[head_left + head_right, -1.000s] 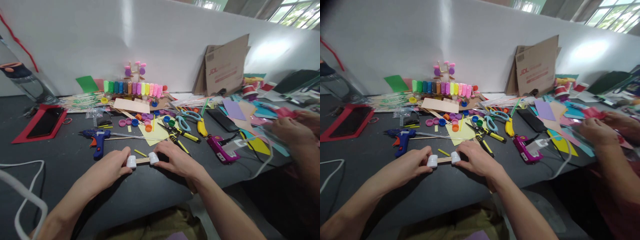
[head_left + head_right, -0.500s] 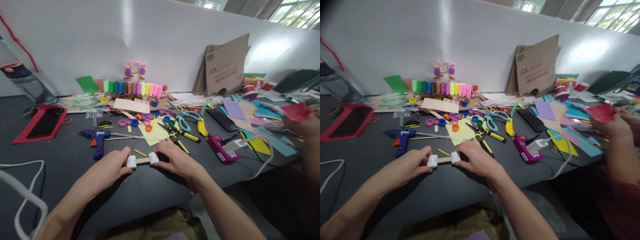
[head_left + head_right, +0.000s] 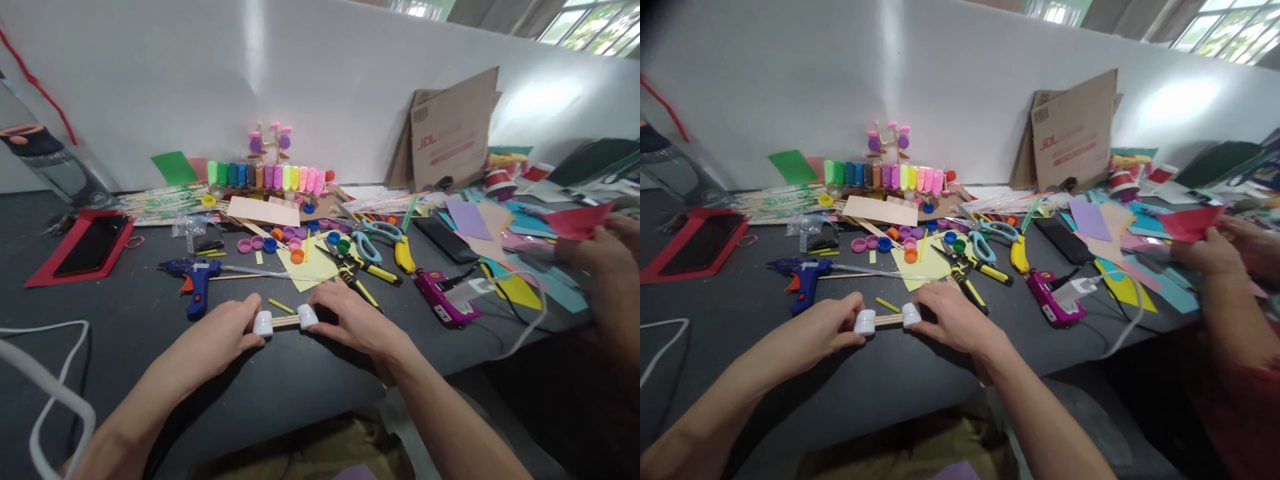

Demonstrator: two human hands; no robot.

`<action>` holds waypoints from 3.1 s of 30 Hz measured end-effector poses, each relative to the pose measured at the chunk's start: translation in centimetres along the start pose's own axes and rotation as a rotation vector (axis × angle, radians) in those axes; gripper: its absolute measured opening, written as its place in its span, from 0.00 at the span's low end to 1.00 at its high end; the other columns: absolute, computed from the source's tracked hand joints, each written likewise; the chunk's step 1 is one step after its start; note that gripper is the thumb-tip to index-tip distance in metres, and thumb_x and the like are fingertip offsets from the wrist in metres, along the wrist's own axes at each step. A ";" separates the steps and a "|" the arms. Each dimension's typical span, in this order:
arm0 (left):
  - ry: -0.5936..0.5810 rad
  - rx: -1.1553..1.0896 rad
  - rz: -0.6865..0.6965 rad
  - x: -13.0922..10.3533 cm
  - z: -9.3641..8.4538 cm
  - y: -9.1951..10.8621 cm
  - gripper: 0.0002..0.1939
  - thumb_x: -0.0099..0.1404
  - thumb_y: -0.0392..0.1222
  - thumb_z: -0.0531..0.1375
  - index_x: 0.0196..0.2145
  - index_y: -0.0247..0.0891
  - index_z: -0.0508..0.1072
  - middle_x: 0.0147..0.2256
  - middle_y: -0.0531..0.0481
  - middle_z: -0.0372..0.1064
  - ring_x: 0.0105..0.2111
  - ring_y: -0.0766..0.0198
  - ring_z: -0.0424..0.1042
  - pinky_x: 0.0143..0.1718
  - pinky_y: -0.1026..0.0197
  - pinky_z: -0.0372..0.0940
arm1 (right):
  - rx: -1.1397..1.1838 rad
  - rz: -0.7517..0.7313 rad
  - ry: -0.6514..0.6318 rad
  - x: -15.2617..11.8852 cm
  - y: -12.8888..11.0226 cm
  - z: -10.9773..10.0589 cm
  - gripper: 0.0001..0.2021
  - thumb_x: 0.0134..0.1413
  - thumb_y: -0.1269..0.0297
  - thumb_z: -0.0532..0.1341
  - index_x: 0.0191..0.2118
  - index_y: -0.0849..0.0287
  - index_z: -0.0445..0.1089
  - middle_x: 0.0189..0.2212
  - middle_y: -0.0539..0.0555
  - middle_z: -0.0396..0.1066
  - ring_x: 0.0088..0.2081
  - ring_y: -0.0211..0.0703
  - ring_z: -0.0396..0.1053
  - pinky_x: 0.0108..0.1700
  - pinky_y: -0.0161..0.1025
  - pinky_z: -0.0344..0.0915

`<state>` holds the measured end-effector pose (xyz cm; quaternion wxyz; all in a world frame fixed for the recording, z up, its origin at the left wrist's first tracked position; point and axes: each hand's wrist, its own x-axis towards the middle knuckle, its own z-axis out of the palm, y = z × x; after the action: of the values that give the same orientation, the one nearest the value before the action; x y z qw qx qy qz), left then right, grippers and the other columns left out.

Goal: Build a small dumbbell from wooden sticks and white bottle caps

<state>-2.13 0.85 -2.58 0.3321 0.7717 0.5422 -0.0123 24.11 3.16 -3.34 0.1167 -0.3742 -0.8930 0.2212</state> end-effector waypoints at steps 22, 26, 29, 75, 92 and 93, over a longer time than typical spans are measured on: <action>-0.005 0.004 0.000 0.2 0.1 -0.3 0.11 0.65 0.44 0.59 0.33 0.43 0.57 0.34 0.51 0.68 0.31 0.60 0.65 0.30 0.60 0.51 | -0.003 -0.002 -0.003 0.0 0.0 -0.1 0.07 0.62 0.63 0.65 0.43 0.58 0.69 0.41 0.56 0.72 0.45 0.50 0.67 0.48 0.45 0.60; -0.002 0.003 -0.003 0.2 0.1 -0.2 0.11 0.66 0.43 0.58 0.33 0.43 0.56 0.33 0.52 0.68 0.30 0.60 0.65 0.30 0.60 0.50 | -0.007 0.001 -0.005 0.0 -0.1 0.0 0.08 0.62 0.63 0.65 0.43 0.59 0.69 0.41 0.56 0.72 0.45 0.50 0.66 0.48 0.45 0.60; -0.002 0.003 -0.003 0.2 0.1 -0.1 0.10 0.66 0.43 0.58 0.34 0.43 0.57 0.33 0.52 0.68 0.30 0.60 0.65 0.30 0.60 0.51 | -0.007 0.001 -0.005 0.0 -0.1 0.0 0.08 0.62 0.63 0.65 0.43 0.59 0.69 0.41 0.56 0.72 0.45 0.49 0.67 0.48 0.45 0.60; 0.040 -0.173 -0.021 0.3 0.1 -0.1 0.17 0.58 0.45 0.65 0.44 0.44 0.67 0.30 0.57 0.71 0.31 0.60 0.71 0.31 0.62 0.56 | 0.051 0.050 0.113 -0.1 0.1 0.4 0.22 0.50 0.60 0.74 0.48 0.59 0.70 0.45 0.59 0.73 0.47 0.53 0.68 0.49 0.45 0.61; 0.834 -0.159 0.228 0.5 -1.0 -1.3 0.09 0.71 0.45 0.56 0.38 0.39 0.74 0.32 0.52 0.74 0.31 0.64 0.72 0.36 0.64 0.63 | 0.237 0.212 0.655 0.1 1.9 1.6 0.15 0.68 0.59 0.54 0.32 0.59 0.70 0.26 0.50 0.71 0.29 0.40 0.68 0.34 0.37 0.63; 0.811 -0.141 0.253 0.7 -0.9 -1.4 0.09 0.71 0.44 0.57 0.39 0.39 0.74 0.34 0.51 0.74 0.34 0.63 0.73 0.38 0.63 0.63 | 0.230 0.218 0.666 0.1 2.1 1.6 0.15 0.68 0.58 0.55 0.31 0.59 0.70 0.26 0.49 0.70 0.29 0.39 0.68 0.34 0.37 0.63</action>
<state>-3.35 2.16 -2.81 0.1429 0.7499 0.5295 0.3699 24.67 4.03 -5.77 0.4181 -0.5032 -0.7301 0.1972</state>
